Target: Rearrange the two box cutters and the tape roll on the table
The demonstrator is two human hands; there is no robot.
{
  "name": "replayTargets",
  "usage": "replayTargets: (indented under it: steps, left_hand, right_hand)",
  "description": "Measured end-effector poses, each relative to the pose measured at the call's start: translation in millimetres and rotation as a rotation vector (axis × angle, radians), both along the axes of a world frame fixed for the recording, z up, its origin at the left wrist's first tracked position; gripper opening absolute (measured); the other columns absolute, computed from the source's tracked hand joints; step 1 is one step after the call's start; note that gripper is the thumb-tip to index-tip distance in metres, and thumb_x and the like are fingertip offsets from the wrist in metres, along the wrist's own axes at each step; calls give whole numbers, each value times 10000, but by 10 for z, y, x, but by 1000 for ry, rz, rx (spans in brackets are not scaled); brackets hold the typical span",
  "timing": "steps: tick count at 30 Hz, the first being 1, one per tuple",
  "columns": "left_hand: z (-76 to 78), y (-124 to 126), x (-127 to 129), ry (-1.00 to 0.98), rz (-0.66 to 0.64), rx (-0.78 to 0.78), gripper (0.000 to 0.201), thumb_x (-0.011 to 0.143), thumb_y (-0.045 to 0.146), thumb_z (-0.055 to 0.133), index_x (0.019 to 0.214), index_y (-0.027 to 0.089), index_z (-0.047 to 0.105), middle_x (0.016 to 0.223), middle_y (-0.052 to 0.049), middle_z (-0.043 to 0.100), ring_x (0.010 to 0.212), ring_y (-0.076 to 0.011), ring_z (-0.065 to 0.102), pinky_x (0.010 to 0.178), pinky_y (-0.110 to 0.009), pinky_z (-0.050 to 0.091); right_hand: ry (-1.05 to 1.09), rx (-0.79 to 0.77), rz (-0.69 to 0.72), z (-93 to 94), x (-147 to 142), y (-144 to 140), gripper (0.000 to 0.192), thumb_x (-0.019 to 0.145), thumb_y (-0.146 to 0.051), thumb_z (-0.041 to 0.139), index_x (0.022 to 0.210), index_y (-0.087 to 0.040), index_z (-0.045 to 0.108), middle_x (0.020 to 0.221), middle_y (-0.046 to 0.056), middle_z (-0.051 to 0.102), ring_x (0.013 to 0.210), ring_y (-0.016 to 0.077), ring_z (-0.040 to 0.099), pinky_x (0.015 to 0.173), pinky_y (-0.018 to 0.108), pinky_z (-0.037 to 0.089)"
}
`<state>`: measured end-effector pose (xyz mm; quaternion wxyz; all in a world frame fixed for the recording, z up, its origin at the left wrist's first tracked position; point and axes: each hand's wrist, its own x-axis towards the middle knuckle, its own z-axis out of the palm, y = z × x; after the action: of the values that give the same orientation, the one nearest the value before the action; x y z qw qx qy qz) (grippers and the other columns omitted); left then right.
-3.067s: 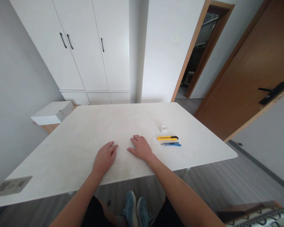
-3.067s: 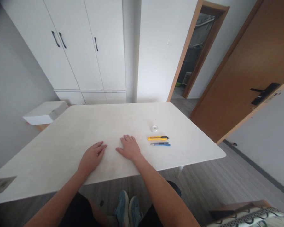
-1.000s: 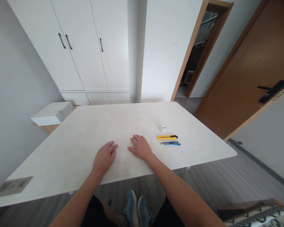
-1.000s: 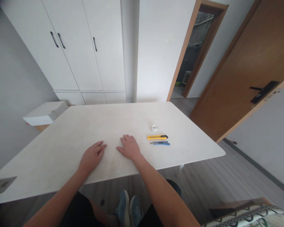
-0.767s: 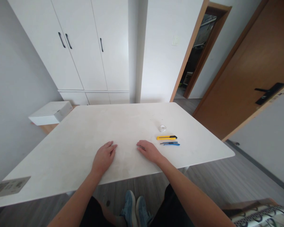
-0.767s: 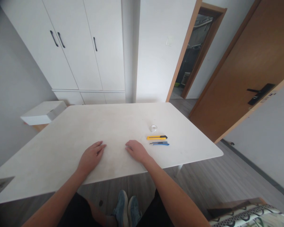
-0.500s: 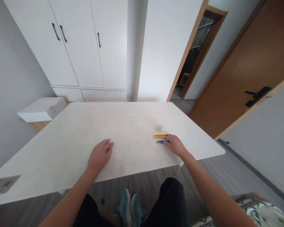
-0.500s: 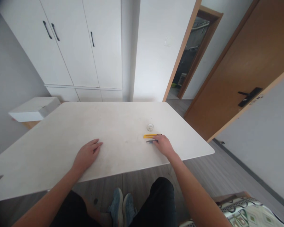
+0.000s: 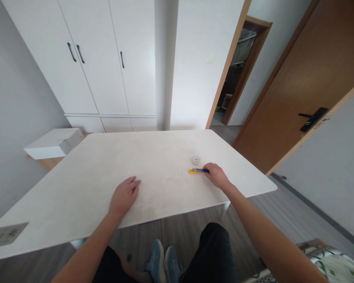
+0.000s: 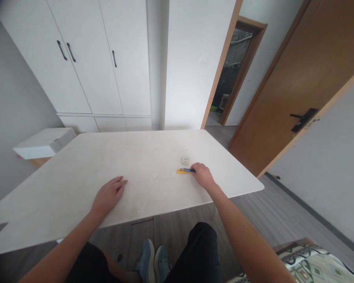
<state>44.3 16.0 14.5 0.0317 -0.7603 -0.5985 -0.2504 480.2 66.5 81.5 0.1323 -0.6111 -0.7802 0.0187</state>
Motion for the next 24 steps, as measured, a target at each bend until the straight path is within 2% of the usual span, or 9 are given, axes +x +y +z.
replayTargets:
  steps: [4, 7, 9, 12, 17, 22, 24]
  left_hand:
    - [-1, 5, -6, -21, 0, 3, 418, 935, 358, 388, 1091, 210, 746, 1253, -93, 683, 1180, -253, 626, 1079, -426, 460]
    - [1, 7, -9, -12, -5, -2, 420, 936, 353, 385, 1093, 204, 745, 1256, -100, 681, 1177, -254, 628, 1074, -425, 464]
    - [7, 5, -8, -3, -6, -6, 428, 936, 343, 380, 1100, 188, 744, 1259, -113, 678, 1179, -258, 626, 1074, -426, 464]
    - [17, 1, -3, -9, -4, -8, 429, 933, 339, 382, 1101, 184, 745, 1259, -118, 677, 1178, -263, 627, 1069, -433, 469]
    - [9, 3, 0, -23, 6, -11, 409, 923, 338, 393, 1093, 215, 744, 1256, -90, 683, 1178, -250, 628, 1062, -429, 476]
    - [-4, 8, -2, -18, -5, 0, 410, 927, 343, 394, 1090, 209, 746, 1254, -96, 683, 1174, -255, 629, 1070, -426, 469]
    - [-3, 9, 0, -9, 0, 1, 408, 929, 337, 393, 1096, 211, 743, 1255, -94, 682, 1176, -254, 628, 1072, -426, 467]
  right_hand:
    - [43, -43, -44, -20, -13, 116, 243, 840, -119, 571, 1055, -208, 641, 1077, 66, 678, 976, 200, 608, 873, 299, 430]
    - [34, -134, -16, -83, -6, 171, 292, 843, -109, 552, 1106, -213, 625, 1078, 56, 685, 963, 202, 616, 854, 296, 434]
    - [17, -154, 28, -122, 3, 181, 345, 851, -97, 527, 1167, -211, 609, 1137, 69, 671, 1021, 210, 602, 886, 299, 422]
    - [-56, -138, 67, -166, 4, 152, 350, 868, -91, 487, 1180, -187, 612, 1167, 109, 636, 1075, 226, 570, 932, 311, 396]
    - [-127, -69, -14, -256, -28, 31, 313, 828, -96, 489, 1125, -146, 575, 1095, 140, 617, 1006, 239, 566, 908, 321, 396]
    - [96, -42, -151, -311, -46, 39, 360, 807, -101, 450, 1156, -167, 510, 1029, 108, 657, 943, 224, 602, 845, 307, 419]
    - [242, -71, -226, -298, -71, 114, 303, 835, -163, 443, 1127, -191, 520, 969, 84, 668, 866, 220, 619, 773, 306, 444]
